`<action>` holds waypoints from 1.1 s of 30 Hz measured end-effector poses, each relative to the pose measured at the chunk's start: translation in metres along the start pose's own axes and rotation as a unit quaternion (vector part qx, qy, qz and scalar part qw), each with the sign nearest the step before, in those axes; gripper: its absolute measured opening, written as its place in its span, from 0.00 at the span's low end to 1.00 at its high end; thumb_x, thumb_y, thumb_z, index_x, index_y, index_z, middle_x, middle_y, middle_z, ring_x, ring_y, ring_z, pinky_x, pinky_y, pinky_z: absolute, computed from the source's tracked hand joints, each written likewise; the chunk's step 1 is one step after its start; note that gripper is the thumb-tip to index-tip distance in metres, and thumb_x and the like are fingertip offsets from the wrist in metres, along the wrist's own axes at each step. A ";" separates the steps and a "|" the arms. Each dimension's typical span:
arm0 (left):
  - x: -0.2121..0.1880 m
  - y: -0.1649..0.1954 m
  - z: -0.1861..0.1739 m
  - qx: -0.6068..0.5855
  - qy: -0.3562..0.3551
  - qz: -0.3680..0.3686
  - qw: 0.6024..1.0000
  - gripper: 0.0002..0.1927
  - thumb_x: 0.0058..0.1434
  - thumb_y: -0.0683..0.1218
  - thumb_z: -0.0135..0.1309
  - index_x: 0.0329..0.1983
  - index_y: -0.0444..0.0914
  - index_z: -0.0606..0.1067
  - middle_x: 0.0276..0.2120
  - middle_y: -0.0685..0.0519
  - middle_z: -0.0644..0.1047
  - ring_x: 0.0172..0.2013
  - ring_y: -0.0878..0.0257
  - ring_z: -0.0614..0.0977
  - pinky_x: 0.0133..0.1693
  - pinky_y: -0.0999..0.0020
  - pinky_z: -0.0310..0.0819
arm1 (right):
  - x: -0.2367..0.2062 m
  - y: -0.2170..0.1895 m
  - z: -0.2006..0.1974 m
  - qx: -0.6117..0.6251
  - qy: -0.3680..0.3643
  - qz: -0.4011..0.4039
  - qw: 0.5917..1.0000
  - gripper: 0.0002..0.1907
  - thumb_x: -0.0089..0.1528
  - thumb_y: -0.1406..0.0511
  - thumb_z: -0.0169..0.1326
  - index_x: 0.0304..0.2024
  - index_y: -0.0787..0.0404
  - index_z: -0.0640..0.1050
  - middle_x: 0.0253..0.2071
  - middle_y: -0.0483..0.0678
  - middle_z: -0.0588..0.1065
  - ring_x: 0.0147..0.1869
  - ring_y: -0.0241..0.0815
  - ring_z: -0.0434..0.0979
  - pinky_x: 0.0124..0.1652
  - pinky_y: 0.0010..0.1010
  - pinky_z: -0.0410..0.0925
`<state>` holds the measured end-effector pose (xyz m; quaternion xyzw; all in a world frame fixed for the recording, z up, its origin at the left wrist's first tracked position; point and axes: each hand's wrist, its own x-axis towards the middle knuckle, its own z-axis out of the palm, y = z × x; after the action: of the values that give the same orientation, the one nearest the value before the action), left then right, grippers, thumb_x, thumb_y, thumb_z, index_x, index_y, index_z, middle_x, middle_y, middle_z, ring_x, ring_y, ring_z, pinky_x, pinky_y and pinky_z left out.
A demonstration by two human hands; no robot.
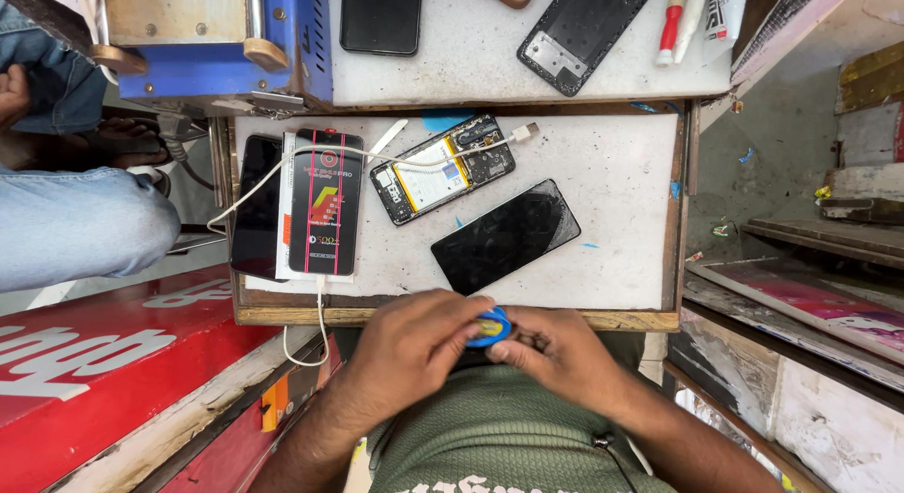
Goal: The person cleans a phone screen using a roll of adhesive tape, pressing and peeling tape from the display. They then pick up a blue phone, fit its back cover, and wrap multiple rubber bands around the phone one at a time, stretching each band around the device before setting it on the bench.
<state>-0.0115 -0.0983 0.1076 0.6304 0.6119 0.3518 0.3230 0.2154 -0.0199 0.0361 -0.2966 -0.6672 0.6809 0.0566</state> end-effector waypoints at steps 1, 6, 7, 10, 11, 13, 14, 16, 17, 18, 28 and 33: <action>0.000 -0.003 -0.003 -0.009 0.019 -0.002 1.000 0.17 0.63 0.42 0.61 0.55 0.39 0.77 0.41 0.47 0.82 0.40 0.54 0.86 0.40 0.62 0.82 | 0.001 0.002 -0.004 -0.015 -0.018 0.019 1.000 0.12 0.64 0.64 0.56 0.48 0.63 0.82 0.29 0.45 0.82 0.30 0.30 0.82 0.32 0.23 0.77; 0.006 -0.015 -0.011 -0.032 0.071 0.011 0.997 0.17 0.63 0.39 0.61 0.55 0.40 0.78 0.43 0.48 0.82 0.42 0.56 0.86 0.42 0.65 0.82 | -0.011 0.019 -0.033 -0.018 0.032 -0.016 0.999 0.15 0.71 0.63 0.48 0.38 0.63 0.83 0.23 0.48 0.76 0.25 0.34 0.71 0.27 0.23 0.66; 0.009 -0.017 -0.009 -0.032 0.067 0.016 0.997 0.17 0.63 0.40 0.61 0.55 0.40 0.78 0.43 0.48 0.82 0.42 0.56 0.86 0.42 0.65 0.82 | -0.011 0.023 -0.037 -0.006 0.045 0.021 0.999 0.16 0.71 0.62 0.47 0.37 0.62 0.83 0.20 0.49 0.73 0.22 0.36 0.68 0.24 0.24 0.63; 0.013 -0.020 -0.007 -0.038 0.060 0.019 0.997 0.17 0.63 0.41 0.62 0.56 0.41 0.78 0.43 0.48 0.82 0.42 0.56 0.86 0.43 0.66 0.82 | -0.009 0.032 -0.046 0.043 0.160 -0.063 0.984 0.17 0.72 0.61 0.46 0.40 0.60 0.83 0.25 0.47 0.77 0.27 0.34 0.75 0.28 0.26 0.71; 0.014 -0.021 -0.006 -0.039 0.058 0.017 0.997 0.18 0.64 0.41 0.62 0.57 0.41 0.77 0.43 0.48 0.82 0.42 0.56 0.86 0.43 0.66 0.82 | -0.009 0.034 -0.049 0.055 0.173 -0.132 0.974 0.16 0.74 0.60 0.45 0.41 0.59 0.82 0.32 0.48 0.77 0.34 0.37 0.76 0.35 0.28 0.72; 0.015 -0.022 -0.006 -0.053 0.046 0.014 0.997 0.18 0.64 0.43 0.62 0.58 0.41 0.77 0.43 0.48 0.82 0.43 0.56 0.86 0.43 0.66 0.82 | -0.010 0.038 -0.057 0.080 0.191 -0.268 0.941 0.16 0.77 0.57 0.45 0.44 0.57 0.80 0.47 0.52 0.79 0.47 0.42 0.77 0.50 0.33 0.74; 0.016 -0.023 -0.007 -0.059 0.039 0.012 0.997 0.19 0.64 0.44 0.62 0.58 0.41 0.76 0.43 0.48 0.82 0.43 0.56 0.86 0.43 0.66 0.82 | -0.010 0.040 -0.061 0.183 0.186 -0.278 0.924 0.16 0.76 0.57 0.45 0.44 0.58 0.80 0.46 0.52 0.79 0.46 0.43 0.78 0.51 0.36 0.73; 0.017 -0.023 -0.008 -0.074 0.022 -0.025 0.997 0.19 0.63 0.44 0.62 0.58 0.42 0.77 0.42 0.49 0.82 0.41 0.57 0.86 0.40 0.67 0.82 | -0.014 0.047 -0.076 0.382 0.170 -0.288 0.862 0.17 0.75 0.57 0.46 0.44 0.59 0.81 0.43 0.53 0.80 0.45 0.44 0.80 0.52 0.42 0.73; 0.017 -0.024 -0.009 -0.080 0.014 -0.043 0.996 0.19 0.62 0.45 0.63 0.57 0.42 0.77 0.41 0.50 0.83 0.40 0.57 0.86 0.38 0.67 0.82 | -0.016 0.050 -0.084 0.476 0.159 -0.288 0.815 0.17 0.74 0.57 0.46 0.43 0.60 0.81 0.41 0.53 0.81 0.44 0.45 0.81 0.53 0.46 0.72; 0.018 -0.025 -0.010 -0.086 0.010 -0.046 0.995 0.19 0.62 0.44 0.62 0.57 0.42 0.77 0.42 0.50 0.82 0.40 0.57 0.86 0.37 0.68 0.82 | -0.018 0.054 -0.092 0.565 0.147 -0.286 0.760 0.18 0.74 0.57 0.46 0.43 0.61 0.82 0.40 0.54 0.82 0.43 0.46 0.82 0.53 0.49 0.72; 0.027 -0.034 -0.032 -0.076 -0.018 -0.058 0.995 0.14 0.66 0.42 0.57 0.55 0.41 0.78 0.41 0.48 0.81 0.42 0.56 0.85 0.43 0.65 0.79 | 0.003 0.002 -0.092 -0.235 0.189 -0.148 0.942 0.15 0.72 0.61 0.50 0.39 0.63 0.82 0.36 0.51 0.81 0.37 0.43 0.80 0.38 0.32 0.72; 0.037 -0.043 -0.038 -0.089 0.011 -0.035 0.995 0.14 0.68 0.40 0.53 0.56 0.39 0.75 0.49 0.47 0.81 0.50 0.55 0.84 0.51 0.64 0.78 | 0.017 -0.033 -0.092 -0.145 -0.009 -0.216 0.966 0.16 0.70 0.60 0.51 0.31 0.62 0.79 0.35 0.51 0.78 0.38 0.47 0.78 0.34 0.29 0.70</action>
<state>-0.0667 -0.0603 0.0941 0.5734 0.6033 0.4005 0.3832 0.2354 0.0723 0.0675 -0.1444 -0.8073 0.5513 0.1534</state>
